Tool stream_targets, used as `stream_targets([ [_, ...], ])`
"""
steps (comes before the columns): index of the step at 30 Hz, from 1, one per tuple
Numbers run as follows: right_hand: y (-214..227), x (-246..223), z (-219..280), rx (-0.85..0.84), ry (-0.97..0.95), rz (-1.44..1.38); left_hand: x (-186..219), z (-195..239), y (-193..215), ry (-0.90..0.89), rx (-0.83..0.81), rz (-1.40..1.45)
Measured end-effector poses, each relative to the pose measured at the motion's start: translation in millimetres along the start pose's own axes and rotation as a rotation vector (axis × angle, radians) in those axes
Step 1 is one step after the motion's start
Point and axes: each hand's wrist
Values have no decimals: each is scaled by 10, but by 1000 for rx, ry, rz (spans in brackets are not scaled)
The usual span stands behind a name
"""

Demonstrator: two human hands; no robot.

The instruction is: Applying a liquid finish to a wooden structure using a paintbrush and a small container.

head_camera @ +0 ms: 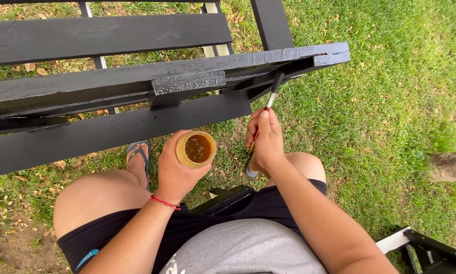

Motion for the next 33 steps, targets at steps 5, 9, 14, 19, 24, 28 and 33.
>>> stream_targets([
  [5,-141,-67,-120,122,137,-23,-18,8,17,-8,-8,-17],
  [9,-296,-178,-203,34,193,210,31,-1,32,4,-34,-32],
  [14,4,-70,-128,-89,176,546,29,-24,-25,3,-41,-10],
  [19,232,-181,39,-3,235,316,34,-6,-40,16,-34,-10],
  [24,115,-449,-66,86,214,221,90,-12,22,21,-76,-31],
  [28,-20,-335,-254,109,211,161,78,17,-23,42,-73,-8],
  [33,119,-214,-170,5,-149,245,77,-16,-51,25,-71,-18],
])
Point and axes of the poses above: each hand's wrist, its own z-axis away from the middle knuckle, its own y-axis out of the back of the hand, x = y × z, and after that the axes turned 12 degrees about x, right-handed
